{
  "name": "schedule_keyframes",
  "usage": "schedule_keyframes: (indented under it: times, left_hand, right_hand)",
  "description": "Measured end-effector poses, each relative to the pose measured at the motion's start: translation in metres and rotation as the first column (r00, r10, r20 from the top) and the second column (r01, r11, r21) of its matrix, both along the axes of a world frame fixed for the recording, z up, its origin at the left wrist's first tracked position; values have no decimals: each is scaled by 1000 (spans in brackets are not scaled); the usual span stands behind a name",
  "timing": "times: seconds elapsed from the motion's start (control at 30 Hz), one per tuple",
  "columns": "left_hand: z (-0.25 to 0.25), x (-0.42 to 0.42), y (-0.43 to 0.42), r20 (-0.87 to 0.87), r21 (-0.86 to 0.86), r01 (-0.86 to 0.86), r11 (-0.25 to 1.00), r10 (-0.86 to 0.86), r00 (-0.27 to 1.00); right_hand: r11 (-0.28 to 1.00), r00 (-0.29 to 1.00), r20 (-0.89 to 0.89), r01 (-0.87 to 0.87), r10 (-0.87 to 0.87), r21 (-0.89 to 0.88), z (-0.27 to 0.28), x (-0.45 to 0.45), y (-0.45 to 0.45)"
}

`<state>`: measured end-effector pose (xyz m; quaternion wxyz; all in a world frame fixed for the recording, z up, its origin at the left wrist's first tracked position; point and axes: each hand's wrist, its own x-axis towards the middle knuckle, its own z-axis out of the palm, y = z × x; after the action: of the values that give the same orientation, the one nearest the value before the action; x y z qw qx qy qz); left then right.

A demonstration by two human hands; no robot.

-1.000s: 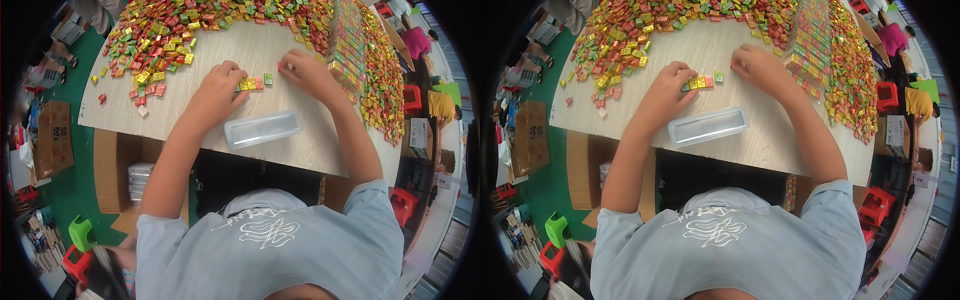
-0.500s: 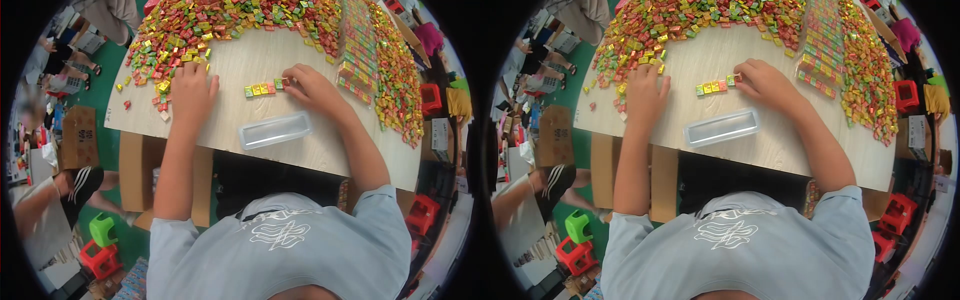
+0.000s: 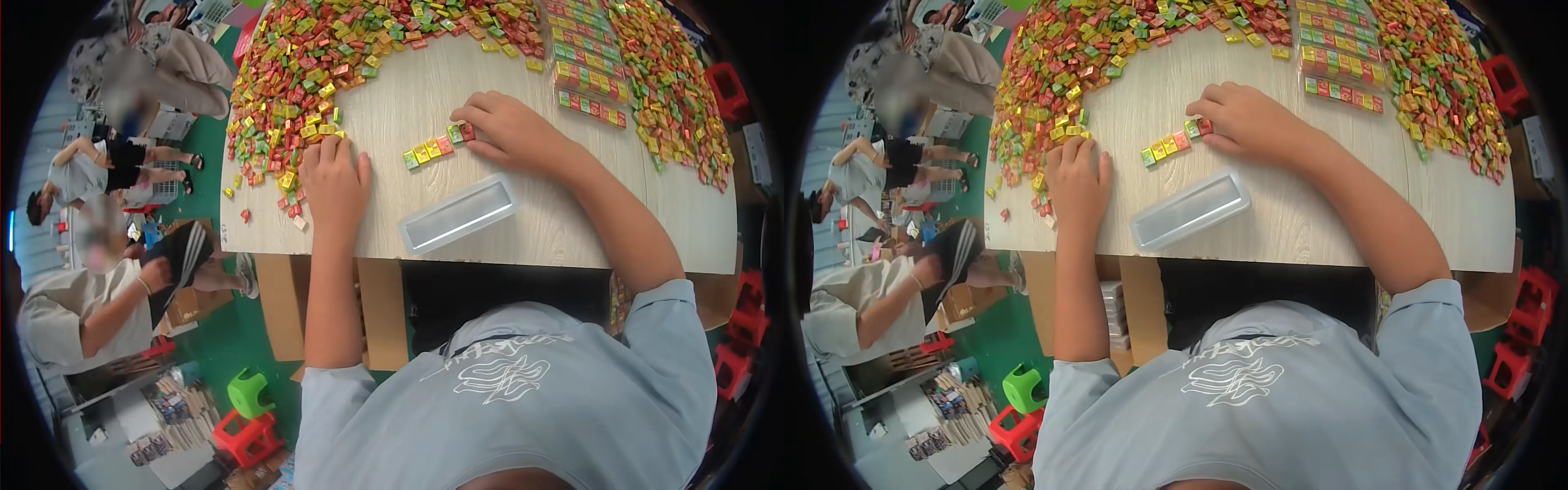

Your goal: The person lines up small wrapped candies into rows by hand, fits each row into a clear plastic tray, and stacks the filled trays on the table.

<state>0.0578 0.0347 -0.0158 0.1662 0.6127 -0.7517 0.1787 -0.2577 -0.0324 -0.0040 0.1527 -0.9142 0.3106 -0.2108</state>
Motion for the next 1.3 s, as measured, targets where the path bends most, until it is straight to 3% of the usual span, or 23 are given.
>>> schedule_keyframes:
  times: [0.3, 0.37, 0.57, 0.9, 1.0, 1.1, 1.17, 1.3]
  left_hand:
    - [17, -26, 33, -170, 109, 146, 983, -126, 977]
    - [17, -35, 43, -373, 164, 150, 975, -79, 924]
    - [23, -51, 46, -618, 250, 219, 943, -18, 786]
    - [20, -44, 38, -666, 228, 367, 902, -130, 735]
    - [26, -48, 38, -718, 265, 322, 909, -37, 695]
    - [31, -50, 35, -665, 372, 220, 902, 93, 741]
    - [25, -48, 28, -530, 264, 279, 924, -103, 842]
    - [20, -51, 14, -443, 232, 349, 908, -221, 869]
  right_hand:
    - [1000, 1000, 16, -3, 3, -19, -2, 0, 2]
    - [1000, 999, 40, 5, -4, -26, -4, 2, 4]
    - [998, 998, 41, -38, 40, -59, -11, 12, 5]
    - [992, 995, 66, -66, 73, -104, -12, 14, 4]
    - [996, 997, 51, -51, 54, -72, -10, 14, 5]
    - [997, 996, 58, -60, 63, -39, -10, 15, 4]
    - [998, 997, 57, -40, 43, -50, -11, 17, 4]
    - [995, 996, 61, -57, 61, -78, -15, 22, 2]
